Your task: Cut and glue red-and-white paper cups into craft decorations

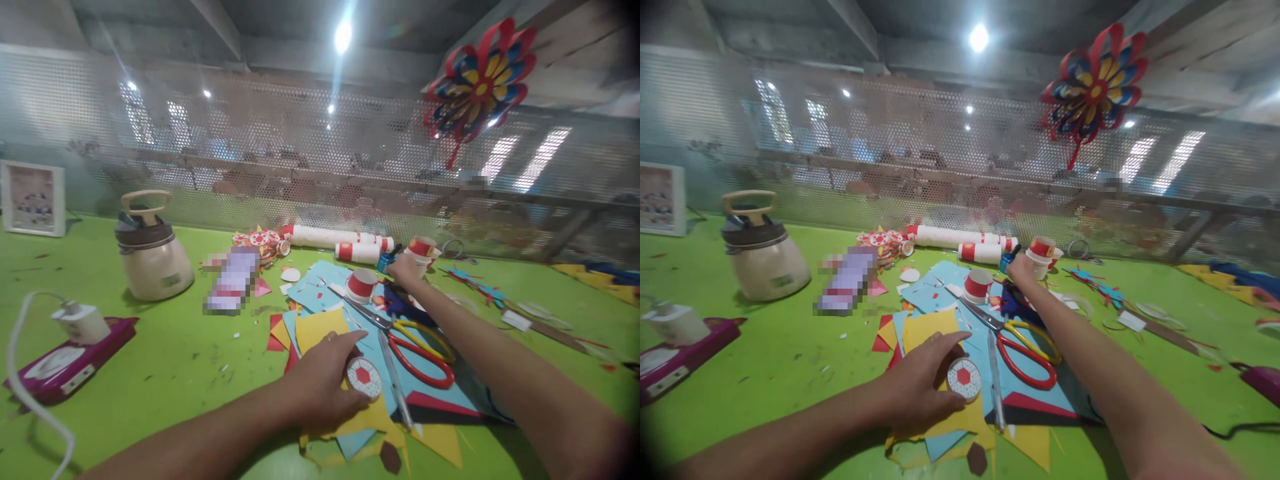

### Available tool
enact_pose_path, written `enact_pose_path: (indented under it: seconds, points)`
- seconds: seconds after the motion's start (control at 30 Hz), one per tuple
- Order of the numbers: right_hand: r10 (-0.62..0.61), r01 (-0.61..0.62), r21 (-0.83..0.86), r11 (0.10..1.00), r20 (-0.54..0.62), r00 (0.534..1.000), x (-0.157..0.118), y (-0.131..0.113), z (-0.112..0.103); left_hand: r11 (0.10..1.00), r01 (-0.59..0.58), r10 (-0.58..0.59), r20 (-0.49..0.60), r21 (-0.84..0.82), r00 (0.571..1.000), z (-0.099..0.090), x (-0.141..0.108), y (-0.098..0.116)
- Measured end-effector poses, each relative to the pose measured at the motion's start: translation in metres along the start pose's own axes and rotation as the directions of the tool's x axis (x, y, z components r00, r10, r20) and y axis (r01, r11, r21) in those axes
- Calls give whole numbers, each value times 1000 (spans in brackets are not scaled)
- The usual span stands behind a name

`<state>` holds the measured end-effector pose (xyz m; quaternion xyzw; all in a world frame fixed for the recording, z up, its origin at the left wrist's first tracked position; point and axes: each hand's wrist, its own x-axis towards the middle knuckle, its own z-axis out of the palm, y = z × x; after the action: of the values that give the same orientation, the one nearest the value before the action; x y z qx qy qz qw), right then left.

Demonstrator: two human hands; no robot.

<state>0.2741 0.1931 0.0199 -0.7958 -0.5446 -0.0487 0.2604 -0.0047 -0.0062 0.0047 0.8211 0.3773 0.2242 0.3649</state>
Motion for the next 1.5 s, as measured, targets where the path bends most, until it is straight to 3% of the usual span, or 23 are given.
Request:
enact_pose_path:
  seconds: [0.2,0.43,0.5,0.57,0.87,1.03,1.27,1.5]
  points:
    - [-88,86,122,989,11,996,-29,8,-31,997,-69,69,-7,20,998,3,-1,-2]
    - [-215,211,363,907,-31,976,-95,40,-67,994,-104,107,-54,45,993,-4,-2,-1]
    - [-243,244,400,884,-55,969,-114,46,-77,986,-160,165,-124,49,978,-7,0,-2]
    - [-264,271,417,867,-75,962,-130,49,-84,973,-228,226,-260,22,939,-10,3,-3]
    - [-325,361,485,796,-161,932,-180,53,-73,986,-165,147,-477,5,866,-13,16,-11]
    - [-318,396,504,768,-236,918,-188,54,-64,990,-121,141,-465,72,874,-16,21,-7]
    - [-315,385,470,795,-222,923,-190,54,-64,993,-65,91,-292,98,952,-18,34,-2]
    - [-315,360,435,825,-174,933,-192,52,-63,996,-60,78,-294,70,952,-20,31,-8]
